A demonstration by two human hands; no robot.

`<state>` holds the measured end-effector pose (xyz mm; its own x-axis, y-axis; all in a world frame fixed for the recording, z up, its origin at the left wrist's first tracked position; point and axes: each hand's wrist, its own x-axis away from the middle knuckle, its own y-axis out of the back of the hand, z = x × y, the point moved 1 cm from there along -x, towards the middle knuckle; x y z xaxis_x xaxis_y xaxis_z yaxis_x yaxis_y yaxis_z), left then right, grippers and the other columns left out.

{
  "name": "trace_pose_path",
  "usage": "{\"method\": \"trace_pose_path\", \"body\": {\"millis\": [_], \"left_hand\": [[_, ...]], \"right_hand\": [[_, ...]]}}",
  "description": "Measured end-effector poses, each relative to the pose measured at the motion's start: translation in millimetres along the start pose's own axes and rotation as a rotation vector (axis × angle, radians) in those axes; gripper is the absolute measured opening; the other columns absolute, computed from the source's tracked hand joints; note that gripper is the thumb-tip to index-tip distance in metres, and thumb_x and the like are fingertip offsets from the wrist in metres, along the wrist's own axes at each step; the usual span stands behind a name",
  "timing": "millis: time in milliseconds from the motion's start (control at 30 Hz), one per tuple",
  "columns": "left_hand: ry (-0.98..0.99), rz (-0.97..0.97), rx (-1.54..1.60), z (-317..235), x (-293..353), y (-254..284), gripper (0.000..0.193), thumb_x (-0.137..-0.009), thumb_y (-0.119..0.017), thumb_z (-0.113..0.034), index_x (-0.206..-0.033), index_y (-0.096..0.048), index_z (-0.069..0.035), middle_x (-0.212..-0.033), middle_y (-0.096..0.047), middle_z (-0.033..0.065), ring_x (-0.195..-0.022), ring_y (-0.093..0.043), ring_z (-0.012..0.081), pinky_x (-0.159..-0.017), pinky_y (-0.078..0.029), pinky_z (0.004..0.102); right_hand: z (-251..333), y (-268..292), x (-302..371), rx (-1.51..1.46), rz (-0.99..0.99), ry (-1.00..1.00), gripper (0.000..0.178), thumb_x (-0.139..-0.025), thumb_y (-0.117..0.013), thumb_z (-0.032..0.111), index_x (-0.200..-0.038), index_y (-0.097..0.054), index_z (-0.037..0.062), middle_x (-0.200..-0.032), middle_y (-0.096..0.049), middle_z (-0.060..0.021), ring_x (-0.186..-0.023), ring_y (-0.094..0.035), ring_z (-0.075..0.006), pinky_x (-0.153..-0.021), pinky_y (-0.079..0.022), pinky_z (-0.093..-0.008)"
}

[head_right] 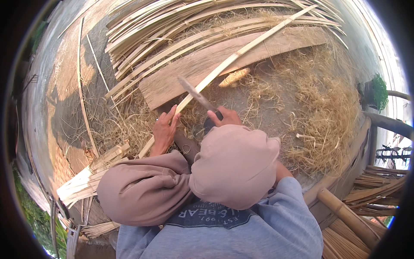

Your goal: The person sits on the ground and uses a knife to split long bamboo strips into thinner pieces. They repeatedly position the bamboo on a wooden board and strike it with the knife to separate the layers.

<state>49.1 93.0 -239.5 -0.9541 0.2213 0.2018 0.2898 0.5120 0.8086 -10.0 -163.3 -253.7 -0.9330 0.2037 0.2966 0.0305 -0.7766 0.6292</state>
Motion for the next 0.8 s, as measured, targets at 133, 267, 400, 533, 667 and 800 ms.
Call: {"method": "trace_pose_path", "body": {"millis": [133,267,400,533,667,800], "left_hand": [[-0.159,0.044,0.132,24,-11,-2,0.036,-0.104,-0.063,-0.036,-0.135,-0.07,-0.02,-0.079,-0.06,0.0127,-0.071,-0.06,0.0302,-0.068,-0.047,0.0433],[-0.018,0.133,0.212,16,-8,25,0.035,-0.105,-0.063,-0.033,-0.135,-0.071,-0.017,-0.075,-0.061,0.012,-0.072,-0.058,0.0221,-0.07,-0.048,0.0368],[0.029,0.12,0.334,15,-12,22,0.035,-0.105,-0.064,-0.031,-0.133,-0.071,-0.011,-0.092,-0.074,0.0133,-0.083,-0.065,0.0167,-0.079,-0.051,0.0337],[0.039,0.217,0.31,38,5,45,0.034,-0.107,-0.061,-0.027,-0.133,-0.07,-0.007,-0.098,-0.076,0.0139,-0.088,-0.064,0.0155,-0.082,-0.052,0.0344],[0.014,0.175,0.093,114,69,99,0.039,-0.104,-0.064,-0.029,-0.14,-0.066,-0.013,-0.084,-0.068,0.0152,-0.076,-0.062,0.027,-0.073,-0.05,0.0388],[-0.009,0.128,-0.156,139,98,108,0.055,-0.1,-0.069,-0.031,-0.151,-0.055,-0.015,-0.093,-0.068,0.0138,-0.082,-0.064,0.0255,-0.076,-0.05,0.0373]], "right_hand": [[-8,6,6,0.204,-0.069,0.199,0.052,-0.097,-0.067,0.054,-0.085,-0.063,0.0038,-0.069,-0.064,-0.0194,-0.066,-0.065,-0.0392,-0.067,-0.051,-0.0495],[-63,123,-79,0.12,-0.316,-0.106,0.06,-0.099,-0.062,0.058,-0.077,-0.061,0.0022,-0.063,-0.06,-0.0145,-0.058,-0.058,-0.0301,-0.058,-0.045,-0.0453],[-58,148,-101,0.087,-0.307,-0.068,0.065,-0.1,-0.059,0.06,-0.073,-0.059,0.0009,-0.061,-0.057,-0.0132,-0.056,-0.055,-0.0256,-0.054,-0.042,-0.044],[-34,67,-47,0.249,-0.117,0.288,0.066,-0.1,-0.056,0.063,-0.075,-0.061,0.0021,-0.061,-0.058,-0.0131,-0.056,-0.057,-0.0266,-0.055,-0.045,-0.0446],[-93,166,-112,0.221,-0.339,-0.106,0.068,-0.1,-0.055,0.064,-0.075,-0.063,0.0013,-0.062,-0.06,-0.0155,-0.057,-0.058,-0.028,-0.058,-0.046,-0.0448],[-106,213,-135,0.146,-0.44,-0.271,0.07,-0.1,-0.057,0.063,-0.072,-0.062,-0.0015,-0.062,-0.06,-0.0179,-0.058,-0.059,-0.0285,-0.059,-0.046,-0.045]]}}
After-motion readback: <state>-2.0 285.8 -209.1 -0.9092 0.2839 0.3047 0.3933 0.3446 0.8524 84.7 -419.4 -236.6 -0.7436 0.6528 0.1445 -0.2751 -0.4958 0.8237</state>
